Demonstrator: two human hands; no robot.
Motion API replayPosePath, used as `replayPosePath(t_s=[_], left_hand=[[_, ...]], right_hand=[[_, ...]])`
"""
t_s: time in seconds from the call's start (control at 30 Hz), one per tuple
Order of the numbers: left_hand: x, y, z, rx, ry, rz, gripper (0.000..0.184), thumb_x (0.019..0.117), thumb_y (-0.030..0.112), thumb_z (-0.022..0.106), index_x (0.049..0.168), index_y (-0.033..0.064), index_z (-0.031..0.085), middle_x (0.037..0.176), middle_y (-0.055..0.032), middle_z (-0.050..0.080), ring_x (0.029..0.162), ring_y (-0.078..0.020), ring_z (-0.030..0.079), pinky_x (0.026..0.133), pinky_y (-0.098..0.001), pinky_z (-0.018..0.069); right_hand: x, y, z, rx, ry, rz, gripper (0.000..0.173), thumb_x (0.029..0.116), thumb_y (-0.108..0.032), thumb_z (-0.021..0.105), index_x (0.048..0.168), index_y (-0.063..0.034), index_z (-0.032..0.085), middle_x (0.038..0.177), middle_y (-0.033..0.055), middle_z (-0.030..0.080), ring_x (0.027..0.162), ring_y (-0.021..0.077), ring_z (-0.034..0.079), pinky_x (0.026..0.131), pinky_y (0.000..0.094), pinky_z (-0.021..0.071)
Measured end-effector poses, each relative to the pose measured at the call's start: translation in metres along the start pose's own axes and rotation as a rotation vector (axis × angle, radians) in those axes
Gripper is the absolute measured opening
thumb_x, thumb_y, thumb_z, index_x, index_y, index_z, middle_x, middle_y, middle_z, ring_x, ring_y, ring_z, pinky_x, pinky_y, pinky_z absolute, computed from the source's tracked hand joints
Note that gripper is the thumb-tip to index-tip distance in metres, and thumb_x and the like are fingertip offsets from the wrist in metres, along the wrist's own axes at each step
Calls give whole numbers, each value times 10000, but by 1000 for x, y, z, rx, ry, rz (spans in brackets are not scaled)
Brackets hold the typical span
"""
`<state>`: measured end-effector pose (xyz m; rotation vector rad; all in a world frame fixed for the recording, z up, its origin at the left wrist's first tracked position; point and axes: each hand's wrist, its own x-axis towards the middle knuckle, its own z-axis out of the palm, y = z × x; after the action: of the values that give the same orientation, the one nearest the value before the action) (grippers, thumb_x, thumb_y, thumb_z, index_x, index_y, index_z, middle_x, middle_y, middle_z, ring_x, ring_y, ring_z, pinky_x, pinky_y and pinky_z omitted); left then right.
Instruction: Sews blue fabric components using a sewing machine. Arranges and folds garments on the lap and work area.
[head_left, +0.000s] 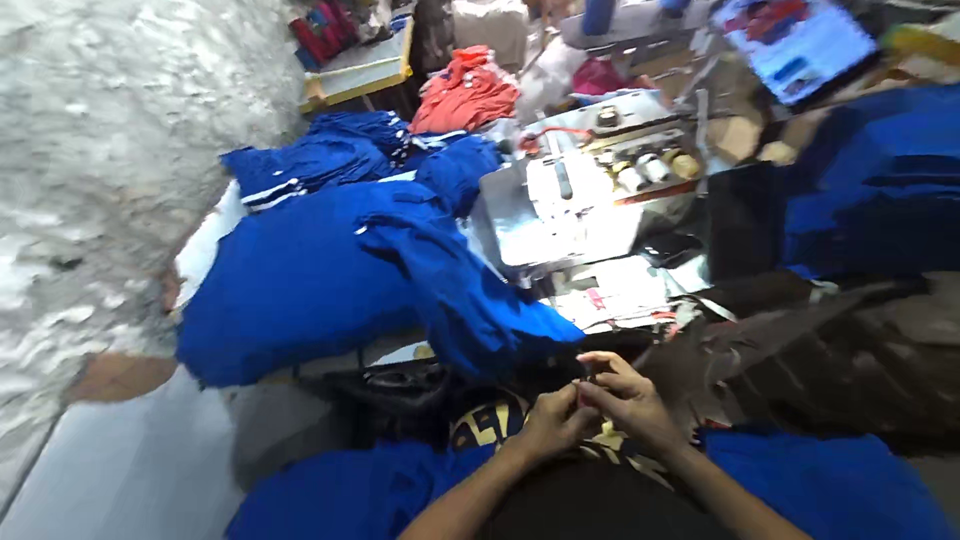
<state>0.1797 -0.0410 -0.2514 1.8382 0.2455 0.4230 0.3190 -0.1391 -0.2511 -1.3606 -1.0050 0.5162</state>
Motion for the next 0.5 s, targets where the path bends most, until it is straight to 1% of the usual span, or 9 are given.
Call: replayPosePath(t_s=[0.03, 0.07, 0.1, 0.17, 0.23, 0.3, 0.37, 0.43, 0.5], left_hand=[[-6, 2, -8, 10, 16, -10, 228, 1007, 38, 561, 1091, -160, 638, 907, -201, 713, 812, -172, 712, 806, -327, 584], [-14, 4, -17, 18, 54, -17, 228, 1020, 35, 544, 1101, -153, 643, 932, -195, 725, 836, -173, 723, 828, -332, 590], [-25, 6, -27, 20, 142, -14, 225, 1026, 34, 537, 1113, -141, 649, 969, -182, 740, 874, -169, 733, 857, -339, 594], [-49, 3, -50, -1, 509, 20, 172, 1009, 23, 542, 1084, -68, 667, 1036, -92, 759, 972, -125, 728, 924, -331, 588], [-67, -2, -80, -2, 984, 9, 148, 1014, 26, 531, 1097, -39, 634, 1089, -44, 747, 1025, -97, 708, 941, -314, 579], [-78, -9, -112, -32, 1384, -70, 225, 1053, 44, 434, 1198, -116, 494, 1097, -94, 663, 967, -90, 656, 886, -288, 549], [-81, -12, -132, -155, 1631, -111, 252, 1082, 73, 400, 1289, -69, 420, 1067, -55, 557, 887, -70, 628, 803, -274, 570], [-78, -12, -136, -221, 1689, -108, 239, 1086, 73, 411, 1295, -39, 429, 975, -16, 552, 777, -59, 644, 728, -276, 603], [-74, -16, -128, -192, 1572, -95, 242, 1092, 65, 382, 1288, -74, 412, 889, -23, 577, 711, -71, 669, 705, -285, 623]], right_hand=[[-1, -1, 3, -62, -34, -19, 201, 913, -244, 709, 861, -69, 792, 1193, 61, 695, 1153, 64, 616, 981, 213, 511], [1, 0, 2, -152, -61, -70, 249, 922, -279, 702, 1004, -67, 802, 1160, 76, 701, 1091, 68, 642, 935, 206, 535], [3, 3, -2, -254, -63, -135, 321, 926, -301, 684, 1076, -35, 783, 1096, 106, 717, 992, 97, 666, 872, 228, 552], [8, 13, -15, -468, -11, -198, 319, 983, -274, 596, 943, 5, 746, 903, 126, 727, 811, 160, 692, 753, 303, 579], [11, 25, -29, -670, 34, -120, 322, 980, -175, 563, 831, 68, 712, 801, 211, 699, 722, 325, 696, 675, 480, 569], [12, 36, -40, -775, -32, 83, 262, 984, -82, 586, 894, 131, 708, 919, 324, 686, 891, 507, 684, 813, 651, 530], [17, 41, -42, -835, -118, 287, 232, 1002, -36, 575, 1037, 160, 696, 1057, 399, 640, 1062, 581, 616, 936, 690, 466], [22, 44, -40, -914, -240, 452, 275, 1021, -40, 547, 1179, 152, 665, 1176, 420, 611, 1178, 585, 570, 1006, 682, 430], [26, 44, -36, -1027, -362, 549, 292, 1030, -81, 545, 1193, 131, 663, 1182, 408, 621, 1181, 580, 576, 981, 690, 440]])
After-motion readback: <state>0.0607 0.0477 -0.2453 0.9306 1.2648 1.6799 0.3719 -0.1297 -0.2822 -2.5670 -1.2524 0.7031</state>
